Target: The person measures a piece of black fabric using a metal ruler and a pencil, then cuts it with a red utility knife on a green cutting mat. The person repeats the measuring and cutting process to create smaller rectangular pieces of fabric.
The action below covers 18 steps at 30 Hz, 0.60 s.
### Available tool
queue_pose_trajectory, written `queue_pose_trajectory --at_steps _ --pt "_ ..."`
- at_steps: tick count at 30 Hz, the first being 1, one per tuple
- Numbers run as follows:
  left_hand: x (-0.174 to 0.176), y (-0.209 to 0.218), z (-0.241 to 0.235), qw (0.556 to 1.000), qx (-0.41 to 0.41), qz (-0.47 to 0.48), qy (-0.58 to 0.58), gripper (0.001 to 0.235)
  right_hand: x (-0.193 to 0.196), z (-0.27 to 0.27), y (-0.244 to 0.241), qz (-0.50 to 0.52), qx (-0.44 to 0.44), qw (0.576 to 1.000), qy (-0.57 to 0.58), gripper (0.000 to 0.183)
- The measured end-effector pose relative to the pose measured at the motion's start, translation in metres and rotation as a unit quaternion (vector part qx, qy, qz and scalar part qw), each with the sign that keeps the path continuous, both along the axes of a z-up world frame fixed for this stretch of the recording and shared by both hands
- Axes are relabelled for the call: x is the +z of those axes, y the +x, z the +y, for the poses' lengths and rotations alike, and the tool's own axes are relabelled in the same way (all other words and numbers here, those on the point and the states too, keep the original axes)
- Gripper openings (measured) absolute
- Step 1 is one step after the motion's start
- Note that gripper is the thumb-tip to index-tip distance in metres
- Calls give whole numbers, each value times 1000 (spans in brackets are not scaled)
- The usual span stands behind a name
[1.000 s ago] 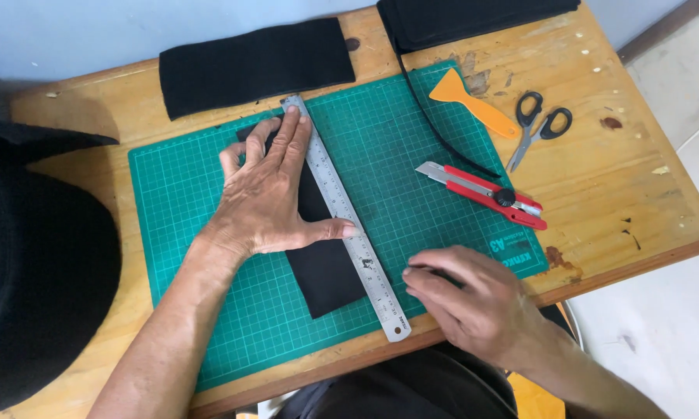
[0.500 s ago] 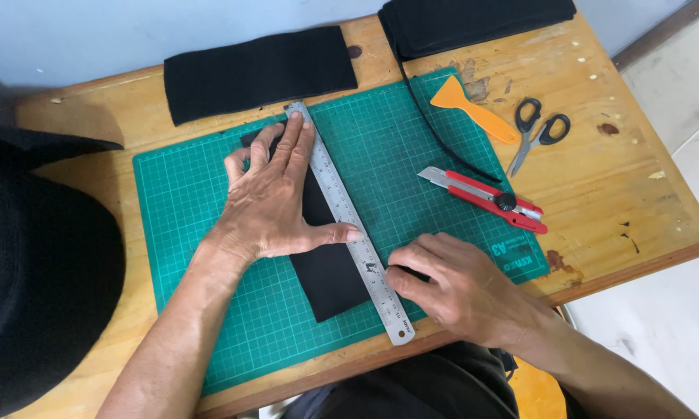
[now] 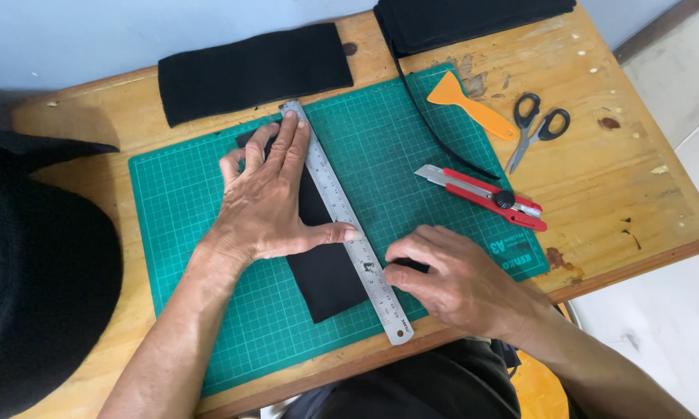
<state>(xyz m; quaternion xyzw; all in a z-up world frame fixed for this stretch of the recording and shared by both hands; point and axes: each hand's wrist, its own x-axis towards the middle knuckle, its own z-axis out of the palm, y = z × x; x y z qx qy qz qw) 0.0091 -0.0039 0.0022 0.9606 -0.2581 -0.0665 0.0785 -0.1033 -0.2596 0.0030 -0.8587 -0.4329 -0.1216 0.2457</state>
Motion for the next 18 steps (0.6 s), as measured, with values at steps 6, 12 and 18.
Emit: queue_pose_trajectory --at_steps 6,12,18 --pt "7 0 -3 999 11 34 3 147 5 1 5 29 20 999 -35 25" --pt "9 0 -3 999 16 49 7 146 19 1 15 59 69 992 -83 24" --pt "10 0 -4 998 18 54 8 147 24 1 19 104 72 991 -40 21"
